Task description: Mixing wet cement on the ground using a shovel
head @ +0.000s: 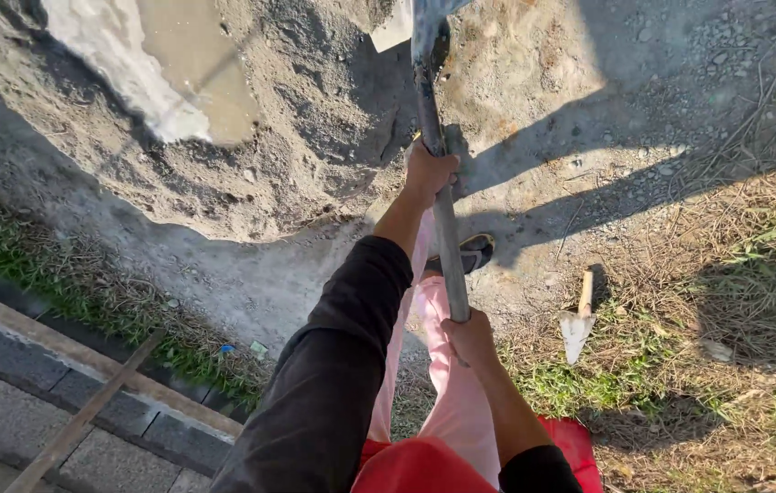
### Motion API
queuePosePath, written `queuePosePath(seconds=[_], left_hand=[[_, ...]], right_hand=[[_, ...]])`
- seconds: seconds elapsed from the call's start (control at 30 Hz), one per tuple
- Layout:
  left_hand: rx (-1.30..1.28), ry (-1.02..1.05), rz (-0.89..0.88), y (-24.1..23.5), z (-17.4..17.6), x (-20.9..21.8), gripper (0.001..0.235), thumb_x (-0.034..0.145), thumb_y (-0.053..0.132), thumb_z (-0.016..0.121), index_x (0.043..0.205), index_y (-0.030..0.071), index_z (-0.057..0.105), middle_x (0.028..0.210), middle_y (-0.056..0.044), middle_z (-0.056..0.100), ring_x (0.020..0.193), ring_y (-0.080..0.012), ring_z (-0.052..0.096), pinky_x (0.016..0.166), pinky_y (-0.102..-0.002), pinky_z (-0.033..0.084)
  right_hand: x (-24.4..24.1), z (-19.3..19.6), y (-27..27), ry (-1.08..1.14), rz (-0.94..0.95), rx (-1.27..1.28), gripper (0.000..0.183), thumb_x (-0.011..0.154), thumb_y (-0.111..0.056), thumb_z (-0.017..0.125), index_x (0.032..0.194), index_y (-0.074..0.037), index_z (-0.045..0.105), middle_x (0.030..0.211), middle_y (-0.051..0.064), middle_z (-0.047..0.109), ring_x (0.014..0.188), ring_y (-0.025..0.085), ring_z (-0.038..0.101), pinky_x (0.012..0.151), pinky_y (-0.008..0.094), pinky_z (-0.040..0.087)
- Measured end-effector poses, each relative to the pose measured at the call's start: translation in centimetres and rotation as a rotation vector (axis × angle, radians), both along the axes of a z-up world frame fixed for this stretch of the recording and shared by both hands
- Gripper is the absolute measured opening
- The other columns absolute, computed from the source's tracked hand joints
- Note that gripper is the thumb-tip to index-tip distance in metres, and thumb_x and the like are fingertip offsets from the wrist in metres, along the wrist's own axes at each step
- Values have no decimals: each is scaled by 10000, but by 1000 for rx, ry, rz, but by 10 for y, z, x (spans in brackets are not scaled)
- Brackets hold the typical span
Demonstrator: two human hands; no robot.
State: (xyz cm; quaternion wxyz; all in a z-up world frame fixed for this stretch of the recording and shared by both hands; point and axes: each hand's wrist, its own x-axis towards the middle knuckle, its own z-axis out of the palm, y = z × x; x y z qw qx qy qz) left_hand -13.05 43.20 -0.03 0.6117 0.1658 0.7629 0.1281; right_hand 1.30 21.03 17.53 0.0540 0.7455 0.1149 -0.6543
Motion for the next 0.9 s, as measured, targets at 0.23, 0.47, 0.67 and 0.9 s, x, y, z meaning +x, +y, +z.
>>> queuePosePath(seconds=[0.23,0.47,0.67,0.9], left_hand=[[84,-99,177,50,43,-88,198,797,146,748,885,54,596,540,-104,616,508,-297,689,522,-472,593],[152,-377,613,95,206,-120,446,854,507,749,799,113,547,607,-4,509,507,-129,571,496,-311,576],[216,-338,536,54,181,-23,320,883,255,780,694,97,575,558,-47,542,474,-190,623,497,-356,610],[28,-275,250,-22,-43,153,329,752,39,868,884,22,567,647,-146,609,519,-290,696,515,-406,643]], right_hand=[[-41,69,87,84,241,134,339,789,-207,642,1061,-7,609,778,238,606,696,391,639,582,514,500],[-65,129,96,-110,917,607,348,942,-364,572,1104,-58,534,893,128,712,763,325,772,677,491,645],[21,75,42,-70,548,271,460,927,-525,593,1199,-162,520,1067,178,723,1044,460,710,915,621,544],[108,-17,-32,-296,237,42,495,800,-463,705,1096,-67,676,1027,271,752,1066,493,704,918,599,557]])
